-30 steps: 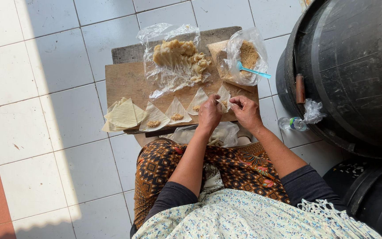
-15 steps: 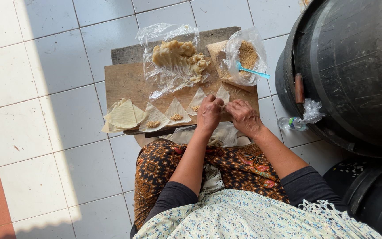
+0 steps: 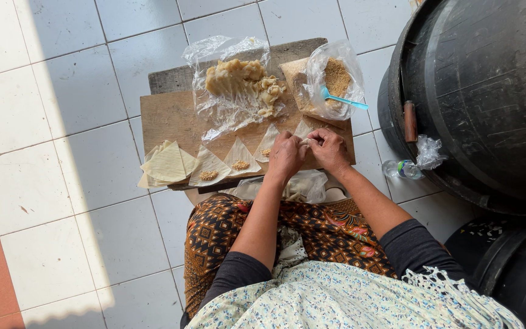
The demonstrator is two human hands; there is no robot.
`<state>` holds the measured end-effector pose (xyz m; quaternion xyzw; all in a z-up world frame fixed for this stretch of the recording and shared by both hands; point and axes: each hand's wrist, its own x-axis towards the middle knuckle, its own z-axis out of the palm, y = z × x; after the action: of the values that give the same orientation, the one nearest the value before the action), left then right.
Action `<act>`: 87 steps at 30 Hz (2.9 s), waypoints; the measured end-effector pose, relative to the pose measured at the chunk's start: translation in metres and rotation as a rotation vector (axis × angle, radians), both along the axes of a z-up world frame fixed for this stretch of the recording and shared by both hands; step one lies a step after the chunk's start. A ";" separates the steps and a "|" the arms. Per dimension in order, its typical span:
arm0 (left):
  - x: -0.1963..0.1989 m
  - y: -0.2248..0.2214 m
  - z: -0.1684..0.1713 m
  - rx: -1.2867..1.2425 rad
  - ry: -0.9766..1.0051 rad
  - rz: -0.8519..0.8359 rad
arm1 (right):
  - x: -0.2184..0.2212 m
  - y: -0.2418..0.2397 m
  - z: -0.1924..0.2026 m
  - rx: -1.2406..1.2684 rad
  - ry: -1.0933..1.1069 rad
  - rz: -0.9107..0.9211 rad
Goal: The person places filling onto triangular wrappers using a small blue spoon, folds the wrappers into small triangular parcels by hand, and places the finished items into a clear plastic bag.
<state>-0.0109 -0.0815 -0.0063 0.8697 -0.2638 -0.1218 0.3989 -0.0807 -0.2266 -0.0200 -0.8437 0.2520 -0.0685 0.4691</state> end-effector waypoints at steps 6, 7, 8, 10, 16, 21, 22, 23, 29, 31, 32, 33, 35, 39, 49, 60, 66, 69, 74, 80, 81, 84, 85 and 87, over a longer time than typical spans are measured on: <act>0.000 -0.008 -0.007 0.014 0.003 0.114 | 0.000 0.005 0.002 -0.253 -0.164 0.071; 0.000 -0.008 -0.006 -0.006 -0.002 0.111 | -0.002 0.004 0.005 -0.333 -0.233 0.130; -0.001 -0.006 -0.005 -0.026 -0.008 0.107 | -0.002 0.003 0.009 -0.411 -0.303 0.188; -0.001 -0.003 0.001 -0.030 -0.050 0.095 | -0.003 0.001 0.018 -0.504 -0.337 0.287; 0.003 0.004 0.023 0.085 -0.164 -0.028 | -0.010 -0.004 0.037 -0.550 -0.343 0.452; 0.004 0.002 0.015 0.109 -0.203 -0.077 | -0.006 -0.007 0.021 -0.554 -0.300 0.431; 0.005 0.001 0.011 0.105 -0.195 -0.066 | -0.004 -0.007 0.016 -0.561 -0.265 0.415; 0.006 0.000 0.008 0.101 -0.187 -0.055 | -0.001 -0.008 0.012 -0.567 -0.231 0.399; 0.008 -0.011 -0.005 0.113 0.064 0.144 | 0.009 -0.010 -0.009 -0.400 -0.056 0.176; 0.009 -0.010 -0.001 0.084 0.075 0.160 | 0.010 -0.008 -0.009 -0.340 -0.039 0.132; 0.008 -0.010 0.001 0.049 0.041 0.150 | 0.010 -0.008 -0.008 -0.312 -0.034 0.108; 0.007 -0.010 0.004 0.014 0.007 0.140 | 0.009 -0.009 -0.006 -0.348 -0.118 0.149; 0.002 -0.007 0.010 0.002 -0.050 0.102 | 0.008 -0.007 0.000 -0.413 -0.284 0.234; 0.003 -0.002 0.015 0.051 -0.180 -0.020 | -0.004 -0.008 0.022 -0.754 -0.276 0.437; 0.009 -0.010 0.003 0.077 -0.089 0.077 | 0.009 -0.005 0.012 -0.562 -0.257 0.282; 0.001 -0.008 0.010 -0.039 -0.187 0.112 | -0.007 0.009 0.045 -1.042 -0.272 0.440; -0.002 -0.005 0.021 0.144 -0.300 0.052 | 0.002 0.009 0.043 -0.975 -0.248 0.356; -0.002 -0.005 0.022 0.156 -0.418 0.070 | -0.001 0.008 0.041 -0.938 -0.212 0.353; 0.000 -0.007 0.020 0.178 -0.346 0.071 | 0.001 0.009 0.036 -1.016 -0.178 0.405; 0.005 -0.008 0.017 0.154 -0.292 0.093 | 0.023 0.007 0.029 -0.957 -0.194 0.333; 0.005 -0.008 0.018 0.161 -0.316 0.097 | 0.021 0.006 0.029 -0.940 -0.194 0.328; 0.012 -0.005 0.022 0.179 -0.276 0.082 | 0.024 0.000 0.035 -0.939 -0.191 0.332; 0.014 -0.004 0.024 0.152 -0.265 0.104 | 0.025 -0.001 0.035 -0.971 -0.182 0.347; 0.013 -0.004 0.025 0.100 -0.239 0.142 | 0.025 -0.001 0.033 -0.998 -0.183 0.352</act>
<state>0.0021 -0.0850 0.0190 0.9134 -0.2408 -0.0018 0.3283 -0.0559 -0.2280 0.0125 -0.9842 0.0013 -0.1736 0.0353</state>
